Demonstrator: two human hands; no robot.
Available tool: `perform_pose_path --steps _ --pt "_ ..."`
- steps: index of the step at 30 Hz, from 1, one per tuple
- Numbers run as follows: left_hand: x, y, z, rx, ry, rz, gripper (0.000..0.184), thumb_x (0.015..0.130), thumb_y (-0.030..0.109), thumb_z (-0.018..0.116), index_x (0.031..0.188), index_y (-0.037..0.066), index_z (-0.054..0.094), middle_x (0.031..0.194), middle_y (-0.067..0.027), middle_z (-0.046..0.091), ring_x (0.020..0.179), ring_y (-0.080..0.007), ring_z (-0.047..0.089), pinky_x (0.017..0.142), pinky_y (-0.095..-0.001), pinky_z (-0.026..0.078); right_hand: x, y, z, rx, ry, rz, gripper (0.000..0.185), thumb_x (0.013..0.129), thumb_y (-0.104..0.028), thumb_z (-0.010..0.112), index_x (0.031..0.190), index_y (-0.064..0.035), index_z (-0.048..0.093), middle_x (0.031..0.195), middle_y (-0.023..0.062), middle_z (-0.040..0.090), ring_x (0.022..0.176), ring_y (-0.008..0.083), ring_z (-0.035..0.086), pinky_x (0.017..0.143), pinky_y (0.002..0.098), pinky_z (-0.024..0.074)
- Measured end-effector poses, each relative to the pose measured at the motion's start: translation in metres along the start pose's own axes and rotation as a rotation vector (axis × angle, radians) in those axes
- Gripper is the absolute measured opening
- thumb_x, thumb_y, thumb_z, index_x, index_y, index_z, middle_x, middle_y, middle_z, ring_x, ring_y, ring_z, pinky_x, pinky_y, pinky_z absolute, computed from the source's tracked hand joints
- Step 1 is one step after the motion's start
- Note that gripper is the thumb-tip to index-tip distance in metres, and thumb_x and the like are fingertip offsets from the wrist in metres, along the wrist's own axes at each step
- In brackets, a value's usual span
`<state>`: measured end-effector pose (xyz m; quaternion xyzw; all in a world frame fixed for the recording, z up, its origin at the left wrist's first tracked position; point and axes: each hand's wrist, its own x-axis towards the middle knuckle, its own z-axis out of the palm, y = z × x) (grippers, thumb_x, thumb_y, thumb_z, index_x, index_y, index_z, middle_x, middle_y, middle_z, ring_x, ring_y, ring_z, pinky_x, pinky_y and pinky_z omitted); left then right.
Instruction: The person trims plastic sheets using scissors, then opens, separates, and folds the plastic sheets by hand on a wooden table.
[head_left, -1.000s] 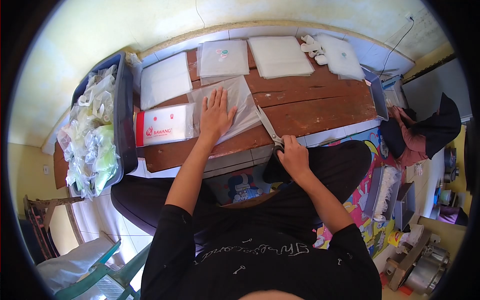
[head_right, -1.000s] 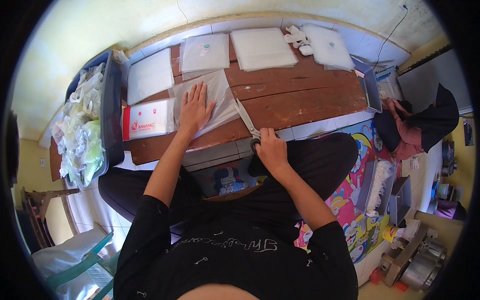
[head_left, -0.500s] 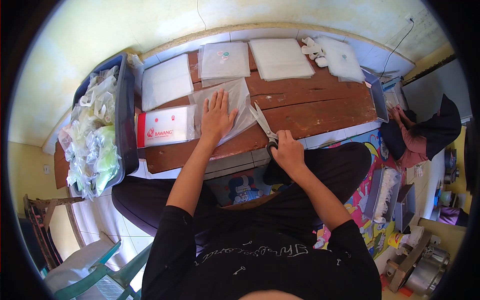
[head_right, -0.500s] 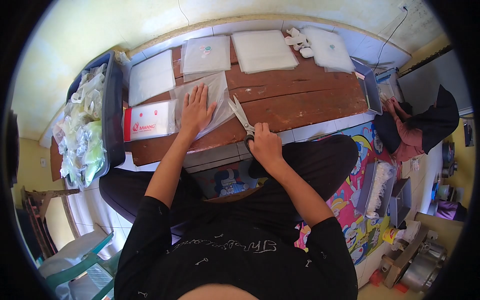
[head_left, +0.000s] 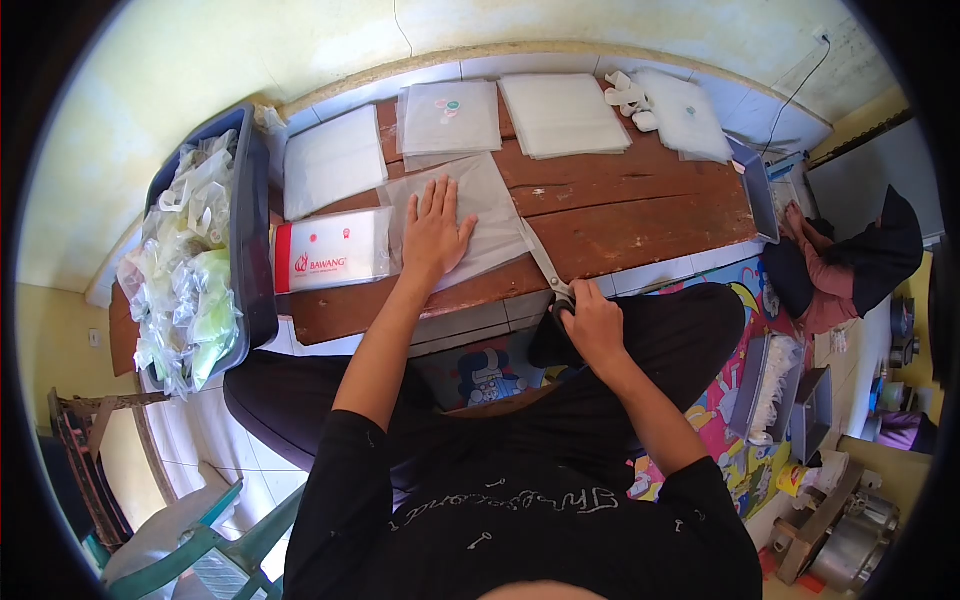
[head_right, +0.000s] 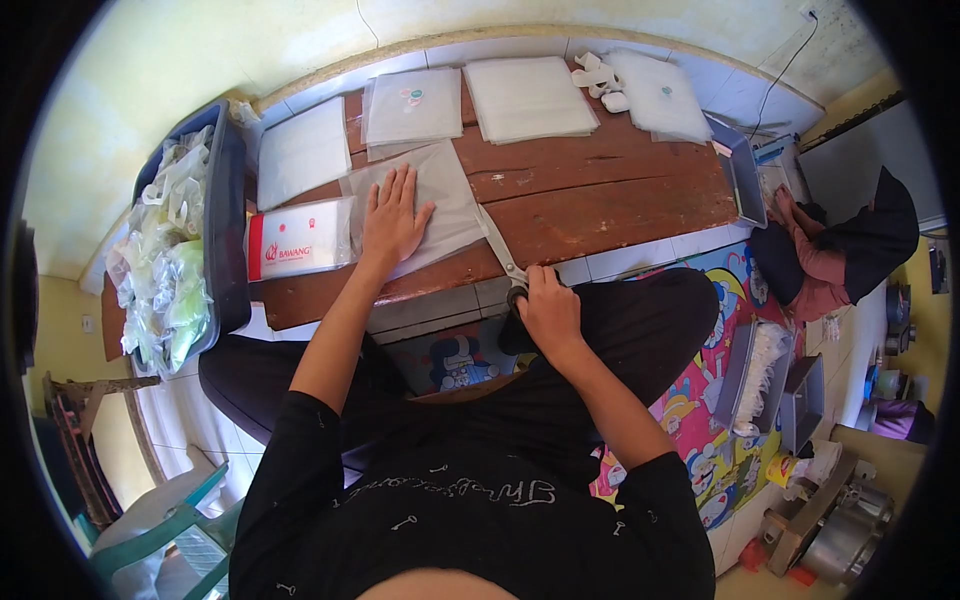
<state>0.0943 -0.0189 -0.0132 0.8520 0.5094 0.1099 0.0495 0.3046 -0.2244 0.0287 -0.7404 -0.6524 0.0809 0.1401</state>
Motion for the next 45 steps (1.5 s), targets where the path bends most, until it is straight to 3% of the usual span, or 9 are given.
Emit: perform_pose_path --steps 11,21,23,30,32,38,45 --pt "-0.001 -0.001 0.003 0.001 0.001 0.010 0.068 0.100 0.049 0.037 0.153 0.007 0.027 0.161 -0.0085 0.023 0.150 -0.0241 0.017 0.122 -0.0448 0.010 -0.003 -0.011 0.000 0.027 -0.004 0.083 0.038 0.079 -0.023 0.073 0.102 -0.0032 0.051 0.098 0.0159 0.057 0.074 0.0385 0.066 0.063 0.0462 0.0541" --pt "0.000 -0.001 0.003 -0.001 0.022 0.016 0.068 0.099 0.048 0.039 0.152 0.006 0.029 0.161 -0.0090 0.024 0.149 -0.0247 0.018 0.121 -0.0457 0.011 0.022 -0.018 0.001 -0.001 0.009 0.031 0.037 0.079 -0.022 0.074 0.097 -0.0020 0.049 0.094 0.0169 0.057 0.073 0.0380 0.066 0.063 0.0451 0.0546" --pt "-0.001 -0.001 0.003 -0.001 0.020 0.014 0.068 0.099 0.048 0.039 0.152 0.006 0.029 0.161 -0.0090 0.024 0.149 -0.0247 0.018 0.121 -0.0460 0.011 0.026 -0.018 0.002 0.003 -0.016 0.082 0.040 0.079 -0.030 0.075 0.100 -0.0038 0.053 0.096 0.0167 0.059 0.076 0.0400 0.065 0.065 0.0479 0.0520" --pt "-0.001 -0.001 0.003 -0.010 0.019 0.015 0.068 0.099 0.048 0.039 0.152 0.006 0.028 0.161 -0.0090 0.024 0.149 -0.0245 0.019 0.121 -0.0457 0.011 0.020 -0.010 0.006 0.016 0.003 0.057 0.039 0.080 -0.030 0.074 0.100 -0.0040 0.053 0.096 0.0167 0.059 0.077 0.0403 0.065 0.066 0.0478 0.0518" --pt "-0.001 -0.001 0.002 -0.007 0.019 0.014 0.068 0.099 0.048 0.039 0.152 0.006 0.028 0.161 -0.0090 0.024 0.149 -0.0244 0.019 0.121 -0.0455 0.011 0.018 -0.007 0.006 -0.013 0.005 0.009 0.038 0.080 -0.022 0.075 0.098 -0.0020 0.049 0.096 0.0169 0.057 0.076 0.0376 0.067 0.064 0.0448 0.0549" --pt "0.000 0.000 0.002 0.010 0.025 0.012 0.069 0.099 0.049 0.038 0.152 0.006 0.028 0.161 -0.0089 0.024 0.149 -0.0240 0.018 0.121 -0.0450 0.012 0.023 -0.011 0.005 0.039 0.009 0.067 0.039 0.080 -0.029 0.075 0.101 -0.0041 0.053 0.096 0.0160 0.059 0.079 0.0406 0.064 0.067 0.0480 0.0513" --pt "0.000 0.000 0.001 -0.018 0.010 -0.001 0.069 0.099 0.049 0.039 0.152 0.006 0.029 0.161 -0.0092 0.024 0.149 -0.0247 0.019 0.121 -0.0457 0.012 0.031 -0.012 0.004 0.029 -0.016 0.069 0.038 0.080 -0.028 0.074 0.101 -0.0042 0.053 0.097 0.0163 0.060 0.079 0.0410 0.064 0.067 0.0486 0.0511"
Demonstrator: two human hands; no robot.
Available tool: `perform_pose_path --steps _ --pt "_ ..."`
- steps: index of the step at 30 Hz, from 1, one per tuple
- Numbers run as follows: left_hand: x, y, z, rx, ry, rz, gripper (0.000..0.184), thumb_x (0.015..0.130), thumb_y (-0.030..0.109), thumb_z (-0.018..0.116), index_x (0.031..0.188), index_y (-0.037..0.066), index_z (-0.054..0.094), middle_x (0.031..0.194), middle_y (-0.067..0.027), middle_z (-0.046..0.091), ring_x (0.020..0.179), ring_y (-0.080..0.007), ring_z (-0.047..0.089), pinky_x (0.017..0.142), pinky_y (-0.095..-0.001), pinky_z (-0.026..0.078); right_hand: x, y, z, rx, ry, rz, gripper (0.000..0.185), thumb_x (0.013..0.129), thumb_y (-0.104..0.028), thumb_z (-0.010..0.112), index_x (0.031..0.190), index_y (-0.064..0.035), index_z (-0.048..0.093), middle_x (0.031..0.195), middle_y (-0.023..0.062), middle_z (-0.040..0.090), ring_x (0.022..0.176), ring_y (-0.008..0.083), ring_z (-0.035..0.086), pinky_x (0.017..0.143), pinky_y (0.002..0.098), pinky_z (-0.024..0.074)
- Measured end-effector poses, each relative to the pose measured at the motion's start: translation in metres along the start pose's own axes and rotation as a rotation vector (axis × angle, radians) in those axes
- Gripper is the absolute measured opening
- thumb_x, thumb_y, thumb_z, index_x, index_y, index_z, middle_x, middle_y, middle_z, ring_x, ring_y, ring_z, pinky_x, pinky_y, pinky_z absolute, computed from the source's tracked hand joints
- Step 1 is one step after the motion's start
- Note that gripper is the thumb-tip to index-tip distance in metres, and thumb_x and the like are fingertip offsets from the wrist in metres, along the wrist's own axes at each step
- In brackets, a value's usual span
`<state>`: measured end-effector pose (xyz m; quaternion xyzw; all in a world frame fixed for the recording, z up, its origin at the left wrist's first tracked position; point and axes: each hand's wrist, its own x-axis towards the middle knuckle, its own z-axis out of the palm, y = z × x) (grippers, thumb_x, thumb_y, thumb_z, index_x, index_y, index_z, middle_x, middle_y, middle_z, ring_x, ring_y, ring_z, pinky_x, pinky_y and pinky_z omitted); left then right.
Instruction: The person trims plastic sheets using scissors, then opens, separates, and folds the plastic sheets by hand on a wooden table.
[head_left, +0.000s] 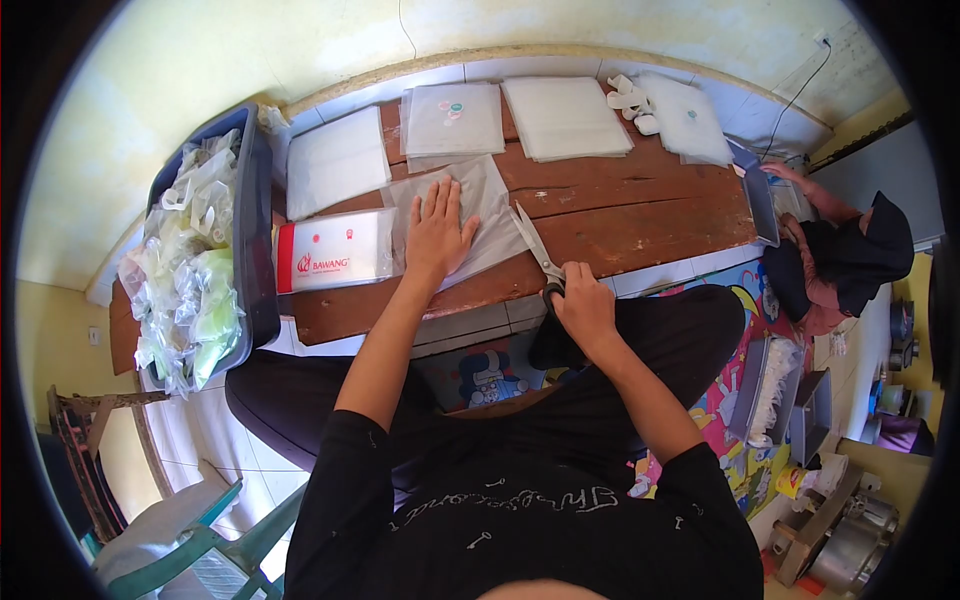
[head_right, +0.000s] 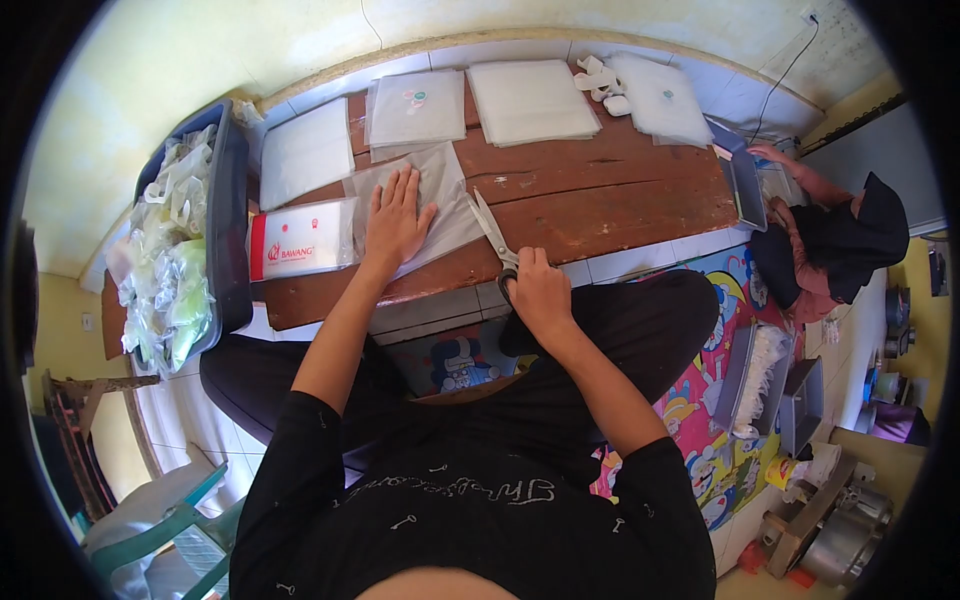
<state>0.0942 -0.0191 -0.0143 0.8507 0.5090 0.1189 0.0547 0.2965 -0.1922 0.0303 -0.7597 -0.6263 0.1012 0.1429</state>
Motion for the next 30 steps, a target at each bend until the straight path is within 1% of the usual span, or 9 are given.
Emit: perform_pose_path --steps 2,3,6,8,12,15,17,24,30 --pt "0.000 -0.001 0.001 -0.005 0.002 -0.002 0.069 0.099 0.049 0.039 0.152 0.006 0.029 0.161 -0.0092 0.024 0.149 -0.0247 0.019 0.121 -0.0458 0.012 -0.006 0.004 0.001 -0.037 0.020 -0.063 0.037 0.081 -0.024 0.074 0.098 -0.0028 0.049 0.096 0.0169 0.058 0.075 0.0382 0.067 0.064 0.0461 0.0542" --pt "0.000 -0.001 0.001 0.001 0.013 0.006 0.068 0.099 0.049 0.039 0.152 0.006 0.029 0.161 -0.0093 0.024 0.149 -0.0248 0.019 0.121 -0.0458 0.012 -0.008 0.006 0.001 -0.038 0.018 -0.064 0.037 0.081 -0.024 0.074 0.098 -0.0028 0.049 0.096 0.0169 0.058 0.075 0.0382 0.067 0.064 0.0461 0.0542" --pt "-0.001 -0.001 0.002 0.005 0.019 0.016 0.068 0.099 0.048 0.039 0.152 0.006 0.029 0.161 -0.0095 0.024 0.149 -0.0249 0.019 0.121 -0.0457 0.012 -0.017 0.006 -0.002 -0.042 0.018 -0.056 0.038 0.080 -0.025 0.075 0.098 -0.0032 0.049 0.096 0.0167 0.058 0.076 0.0385 0.066 0.064 0.0461 0.0540" --pt "0.000 -0.001 0.002 0.003 0.020 0.022 0.068 0.099 0.048 0.039 0.152 0.006 0.029 0.161 -0.0096 0.024 0.149 -0.0250 0.019 0.121 -0.0457 0.012 -0.020 0.004 -0.004 -0.024 0.022 -0.012 0.039 0.079 -0.026 0.075 0.098 -0.0035 0.050 0.096 0.0167 0.058 0.077 0.0386 0.066 0.065 0.0458 0.0539" --pt "-0.001 0.000 0.001 0.007 0.016 0.016 0.068 0.099 0.048 0.039 0.152 0.006 0.029 0.161 -0.0097 0.024 0.149 -0.0249 0.018 0.121 -0.0455 0.012 -0.014 0.000 -0.003 -0.018 0.052 -0.027 0.041 0.079 -0.028 0.076 0.098 -0.0031 0.050 0.096 0.0167 0.058 0.076 0.0386 0.067 0.064 0.0458 0.0539" --pt "-0.001 0.000 0.001 0.017 0.016 0.011 0.068 0.100 0.049 0.038 0.152 0.006 0.029 0.161 -0.0090 0.024 0.149 -0.0246 0.018 0.121 -0.0449 0.011 -0.006 -0.006 -0.001 -0.021 0.029 -0.026 0.041 0.080 -0.028 0.075 0.098 -0.0025 0.049 0.097 0.0170 0.057 0.075 0.0387 0.067 0.063 0.0461 0.0541" --pt "0.000 -0.001 0.001 0.027 0.019 0.009 0.068 0.100 0.049 0.038 0.152 0.006 0.029 0.161 -0.0083 0.025 0.149 -0.0244 0.019 0.121 -0.0443 0.011 -0.002 -0.008 0.001 0.028 0.026 0.015 0.039 0.080 -0.029 0.074 0.101 -0.0040 0.053 0.096 0.0170 0.059 0.077 0.0420 0.063 0.065 0.0498 0.0505" --pt "0.000 -0.001 0.001 0.000 0.009 0.009 0.069 0.099 0.049 0.039 0.152 0.005 0.029 0.161 -0.0094 0.024 0.149 -0.0249 0.018 0.121 -0.0454 0.011 0.003 -0.006 0.003 0.023 0.031 0.013 0.038 0.080 -0.028 0.074 0.101 -0.0036 0.053 0.096 0.0171 0.059 0.077 0.0420 0.063 0.065 0.0500 0.0504" --pt "0.000 -0.001 0.001 -0.006 0.008 0.011 0.070 0.099 0.049 0.039 0.152 0.005 0.029 0.161 -0.0096 0.024 0.149 -0.0251 0.019 0.121 -0.0456 0.011 -0.006 -0.001 0.003 0.027 0.022 0.024 0.040 0.081 -0.031 0.074 0.101 -0.0037 0.053 0.097 0.0166 0.059 0.078 0.0413 0.064 0.066 0.0493 0.0506"
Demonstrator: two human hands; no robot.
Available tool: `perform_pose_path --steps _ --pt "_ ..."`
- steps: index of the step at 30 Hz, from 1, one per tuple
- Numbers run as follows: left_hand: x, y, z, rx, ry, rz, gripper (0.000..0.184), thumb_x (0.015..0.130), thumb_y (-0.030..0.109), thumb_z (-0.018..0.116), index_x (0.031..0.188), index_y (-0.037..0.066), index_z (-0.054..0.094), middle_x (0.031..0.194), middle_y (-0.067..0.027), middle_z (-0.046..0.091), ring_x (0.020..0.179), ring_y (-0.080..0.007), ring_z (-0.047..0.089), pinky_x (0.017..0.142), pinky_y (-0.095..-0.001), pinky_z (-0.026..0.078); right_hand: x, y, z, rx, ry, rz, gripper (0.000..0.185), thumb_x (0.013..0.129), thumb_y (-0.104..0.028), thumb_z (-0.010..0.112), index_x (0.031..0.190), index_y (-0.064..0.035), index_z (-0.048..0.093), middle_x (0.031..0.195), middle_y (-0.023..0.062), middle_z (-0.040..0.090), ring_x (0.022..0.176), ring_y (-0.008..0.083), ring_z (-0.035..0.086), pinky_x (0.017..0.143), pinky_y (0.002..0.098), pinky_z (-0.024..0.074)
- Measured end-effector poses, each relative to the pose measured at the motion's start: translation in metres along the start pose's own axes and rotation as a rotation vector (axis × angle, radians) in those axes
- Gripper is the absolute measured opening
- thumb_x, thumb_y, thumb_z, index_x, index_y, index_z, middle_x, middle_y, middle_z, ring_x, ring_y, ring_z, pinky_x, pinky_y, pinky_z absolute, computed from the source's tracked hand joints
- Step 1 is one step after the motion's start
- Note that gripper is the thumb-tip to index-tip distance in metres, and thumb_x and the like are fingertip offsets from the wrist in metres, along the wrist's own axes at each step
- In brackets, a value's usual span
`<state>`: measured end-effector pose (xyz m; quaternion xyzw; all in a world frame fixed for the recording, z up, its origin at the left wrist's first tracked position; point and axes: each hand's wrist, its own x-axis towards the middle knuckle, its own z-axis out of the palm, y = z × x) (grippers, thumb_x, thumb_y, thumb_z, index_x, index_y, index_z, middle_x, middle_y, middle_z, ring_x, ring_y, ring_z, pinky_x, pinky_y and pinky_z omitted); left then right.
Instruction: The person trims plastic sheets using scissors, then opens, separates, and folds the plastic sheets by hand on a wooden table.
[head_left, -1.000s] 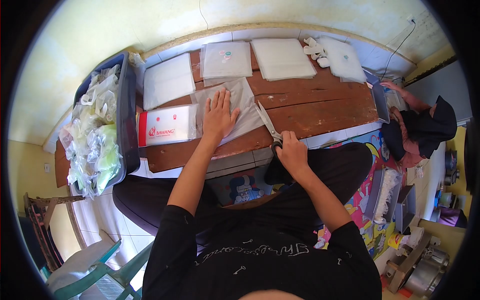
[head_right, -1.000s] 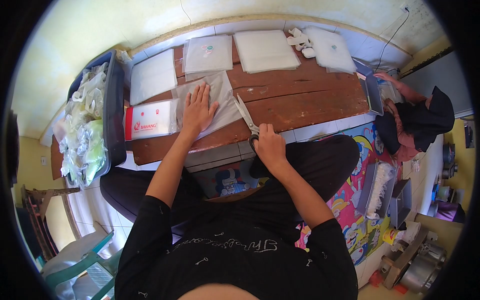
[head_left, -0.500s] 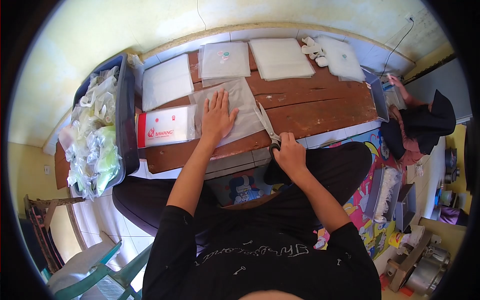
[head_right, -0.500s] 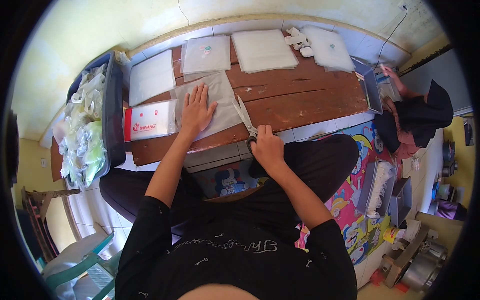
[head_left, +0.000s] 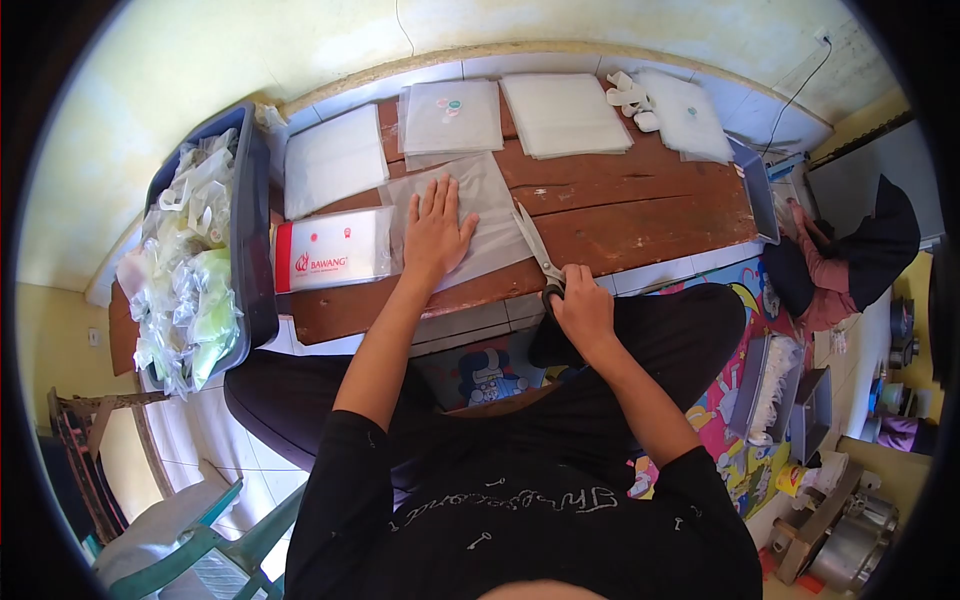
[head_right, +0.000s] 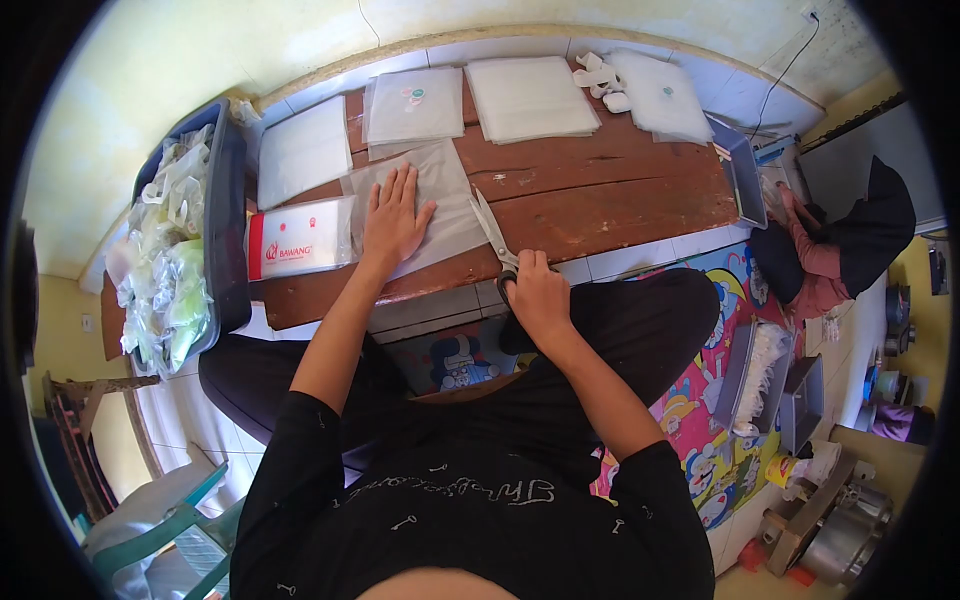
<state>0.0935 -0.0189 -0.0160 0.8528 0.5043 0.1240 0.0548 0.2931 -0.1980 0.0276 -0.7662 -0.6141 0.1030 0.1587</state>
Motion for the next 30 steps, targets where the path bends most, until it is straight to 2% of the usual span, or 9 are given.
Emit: perform_pose_path --steps 2,11,14,18,21,30 --pt "0.000 0.000 -0.001 0.005 -0.002 -0.001 0.070 0.099 0.049 0.038 0.152 0.005 0.029 0.161 -0.0096 0.024 0.149 -0.0250 0.019 0.121 -0.0456 0.011 -0.001 0.001 0.001 -0.040 0.029 -0.066 0.038 0.082 -0.028 0.073 0.098 -0.0022 0.050 0.096 0.0175 0.058 0.074 0.0398 0.066 0.064 0.0468 0.0536" --pt "0.000 0.002 -0.002 0.003 -0.012 -0.004 0.069 0.100 0.049 0.037 0.152 0.006 0.028 0.161 -0.0089 0.023 0.150 -0.0242 0.017 0.122 -0.0446 0.010 -0.004 -0.002 -0.004 -0.053 0.007 -0.037 0.040 0.081 -0.029 0.074 0.098 -0.0024 0.049 0.097 0.0178 0.058 0.074 0.0391 0.067 0.063 0.0464 0.0543" --pt "0.000 0.001 -0.001 0.010 -0.009 -0.008 0.069 0.099 0.049 0.037 0.152 0.006 0.028 0.161 -0.0087 0.023 0.150 -0.0242 0.017 0.122 -0.0444 0.010 0.004 -0.009 -0.004 0.000 -0.016 0.018 0.039 0.080 -0.029 0.074 0.102 -0.0034 0.054 0.097 0.0175 0.060 0.078 0.0422 0.064 0.067 0.0499 0.0505" --pt "0.000 0.001 -0.002 0.010 -0.005 -0.013 0.068 0.100 0.048 0.039 0.153 0.007 0.027 0.161 -0.0083 0.024 0.150 -0.0234 0.018 0.122 -0.0439 0.010 0.013 -0.009 0.001 0.007 0.009 -0.017 0.038 0.080 -0.027 0.074 0.101 -0.0030 0.053 0.096 0.0181 0.060 0.078 0.0423 0.064 0.067 0.0499 0.0508" --pt "-0.001 0.000 0.000 0.006 0.001 -0.009 0.068 0.099 0.048 0.039 0.152 0.007 0.029 0.161 -0.0089 0.024 0.150 -0.0240 0.018 0.122 -0.0443 0.010 0.017 -0.009 0.000 -0.066 0.014 -0.068 0.041 0.081 -0.030 0.075 0.098 -0.0019 0.049 0.098 0.0177 0.059 0.075 0.0396 0.068 0.063 0.0457 0.0555" --pt "0.000 0.001 -0.001 -0.005 -0.013 -0.015 0.068 0.099 0.049 0.038 0.152 0.006 0.029 0.161 -0.0093 0.023 0.150 -0.0245 0.018 0.122 -0.0446 0.010 0.023 -0.012 -0.001 -0.086 0.007 -0.058 0.034 0.081 -0.023 0.071 0.098 -0.0021 0.050 0.096 0.0176 0.060 0.075 0.0399 0.068 0.064 0.0462 0.0562"
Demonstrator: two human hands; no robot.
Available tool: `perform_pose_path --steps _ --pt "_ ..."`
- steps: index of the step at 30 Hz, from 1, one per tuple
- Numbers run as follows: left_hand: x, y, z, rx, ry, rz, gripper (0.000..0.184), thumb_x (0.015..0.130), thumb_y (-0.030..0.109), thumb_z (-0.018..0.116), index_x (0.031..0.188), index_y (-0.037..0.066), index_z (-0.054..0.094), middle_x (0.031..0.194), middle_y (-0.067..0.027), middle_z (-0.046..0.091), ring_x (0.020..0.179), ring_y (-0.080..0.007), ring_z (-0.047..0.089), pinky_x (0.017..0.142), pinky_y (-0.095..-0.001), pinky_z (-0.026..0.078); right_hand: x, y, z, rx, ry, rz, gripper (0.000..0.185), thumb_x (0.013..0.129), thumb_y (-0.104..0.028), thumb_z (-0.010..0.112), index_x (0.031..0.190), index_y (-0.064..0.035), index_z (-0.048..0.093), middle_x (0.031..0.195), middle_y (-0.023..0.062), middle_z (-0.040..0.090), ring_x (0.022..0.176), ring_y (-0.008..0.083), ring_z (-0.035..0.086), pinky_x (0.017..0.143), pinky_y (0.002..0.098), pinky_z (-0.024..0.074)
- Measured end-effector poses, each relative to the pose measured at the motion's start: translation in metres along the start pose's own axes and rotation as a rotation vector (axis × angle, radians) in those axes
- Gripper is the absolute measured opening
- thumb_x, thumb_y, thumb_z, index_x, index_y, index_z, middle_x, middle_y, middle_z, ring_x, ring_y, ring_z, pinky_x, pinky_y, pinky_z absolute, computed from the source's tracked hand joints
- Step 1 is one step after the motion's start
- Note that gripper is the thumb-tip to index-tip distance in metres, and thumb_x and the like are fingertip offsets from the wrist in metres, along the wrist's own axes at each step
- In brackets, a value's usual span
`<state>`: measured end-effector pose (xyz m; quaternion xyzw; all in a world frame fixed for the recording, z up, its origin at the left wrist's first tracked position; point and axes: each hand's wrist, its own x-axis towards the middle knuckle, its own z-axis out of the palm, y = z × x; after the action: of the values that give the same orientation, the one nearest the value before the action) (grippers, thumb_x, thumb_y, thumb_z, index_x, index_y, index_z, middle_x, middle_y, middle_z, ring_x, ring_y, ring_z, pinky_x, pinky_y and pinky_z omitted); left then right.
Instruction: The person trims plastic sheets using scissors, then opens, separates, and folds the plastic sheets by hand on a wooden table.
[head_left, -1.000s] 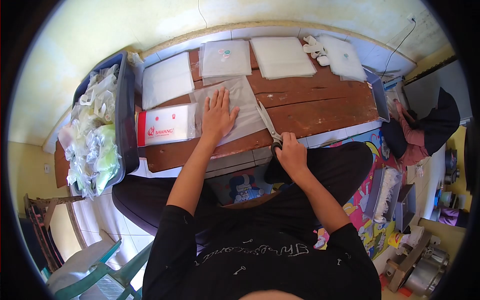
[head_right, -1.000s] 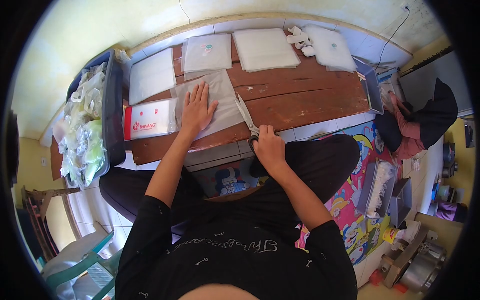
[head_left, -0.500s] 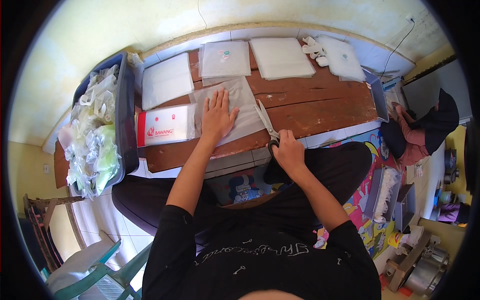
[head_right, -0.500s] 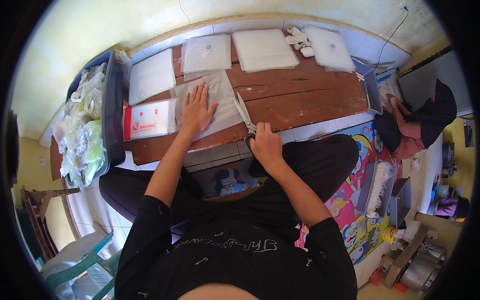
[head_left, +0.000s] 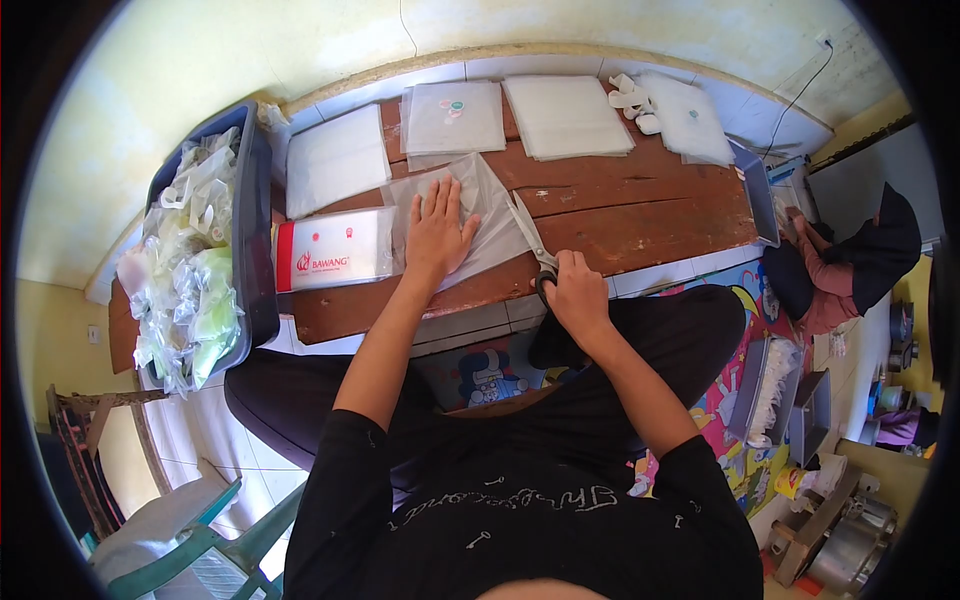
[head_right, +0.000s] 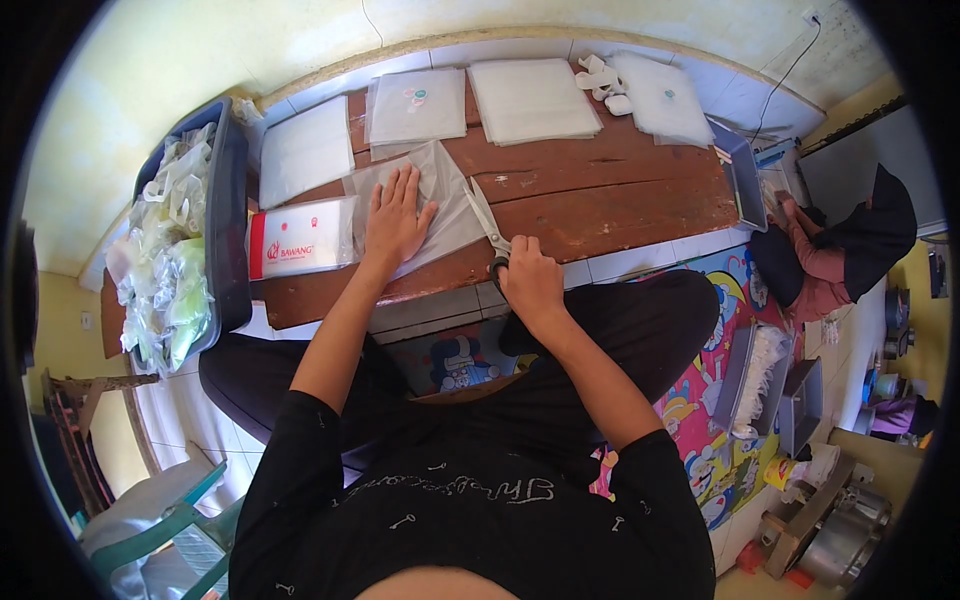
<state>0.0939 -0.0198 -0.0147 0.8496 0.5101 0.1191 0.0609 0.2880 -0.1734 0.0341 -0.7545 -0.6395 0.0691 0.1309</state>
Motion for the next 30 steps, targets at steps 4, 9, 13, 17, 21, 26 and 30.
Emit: perform_pose_path --steps 4,9,13,17,21,26,30 --pt "0.000 0.000 -0.001 -0.011 -0.009 -0.002 0.068 0.099 0.049 0.038 0.152 0.006 0.029 0.161 -0.0093 0.023 0.150 -0.0243 0.017 0.122 -0.0447 0.010 0.008 -0.006 -0.004 0.006 -0.008 -0.004 0.034 0.081 -0.023 0.071 0.097 -0.0021 0.050 0.096 0.0179 0.060 0.076 0.0399 0.068 0.065 0.0467 0.0562" --pt "0.001 -0.001 0.000 -0.006 -0.007 -0.002 0.068 0.099 0.049 0.038 0.152 0.006 0.029 0.161 -0.0097 0.023 0.150 -0.0243 0.017 0.122 -0.0448 0.010 -0.002 0.005 -0.001 -0.005 -0.013 -0.013 0.035 0.082 -0.026 0.072 0.097 -0.0020 0.050 0.095 0.0180 0.060 0.076 0.0396 0.067 0.065 0.0465 0.0557" --pt "0.000 -0.001 0.000 0.008 0.007 0.009 0.069 0.099 0.049 0.038 0.152 0.005 0.029 0.161 -0.0100 0.024 0.149 -0.0244 0.018 0.122 -0.0450 0.010 -0.017 0.011 -0.004 0.029 -0.026 0.027 0.038 0.081 -0.028 0.073 0.098 -0.0019 0.052 0.096 0.0187 0.060 0.078 0.0412 0.065 0.066 0.0483 0.0529" --pt "0.000 -0.001 0.001 0.008 0.021 0.012 0.068 0.099 0.049 0.038 0.152 0.005 0.030 0.161 -0.0101 0.024 0.149 -0.0247 0.019 0.122 -0.0450 0.010 -0.022 0.011 -0.002 0.015 -0.012 0.006 0.037 0.081 -0.025 0.073 0.098 -0.0015 0.051 0.096 0.0185 0.060 0.075 0.0397 0.067 0.064 0.0462 0.0547" --pt "0.000 -0.001 0.001 0.006 0.011 0.011 0.068 0.099 0.049 0.038 0.152 0.006 0.029 0.161 -0.0100 0.024 0.149 -0.0248 0.018 0.122 -0.0450 0.010 -0.020 0.006 -0.001 0.003 -0.019 0.025 0.038 0.081 -0.026 0.074 0.097 -0.0013 0.050 0.096 0.0190 0.060 0.075 0.0397 0.067 0.064 0.0461 0.0548" --pt "0.000 -0.001 0.002 0.020 0.008 0.015 0.069 0.100 0.049 0.037 0.153 0.006 0.028 0.161 -0.0097 0.023 0.150 -0.0245 0.018 0.122 -0.0449 0.010 -0.009 -0.005 -0.002 0.015 -0.033 0.033 0.037 0.082 -0.026 0.072 0.096 0.0000 0.050 0.095 0.0197 0.060 0.075 0.0402 0.067 0.064 0.0468 0.0554" --pt "0.001 -0.001 0.000 0.026 -0.008 0.010 0.070 0.100 0.050 0.036 0.153 0.006 0.026 0.162 -0.0094 0.022 0.150 -0.0246 0.017 0.122 -0.0446 0.010 -0.004 -0.006 0.000 0.000 -0.033 0.036 0.037 0.082 -0.027 0.072 0.096 0.0003 0.050 0.095 0.0195 0.060 0.076 0.0402 0.067 0.065 0.0467 0.0558"
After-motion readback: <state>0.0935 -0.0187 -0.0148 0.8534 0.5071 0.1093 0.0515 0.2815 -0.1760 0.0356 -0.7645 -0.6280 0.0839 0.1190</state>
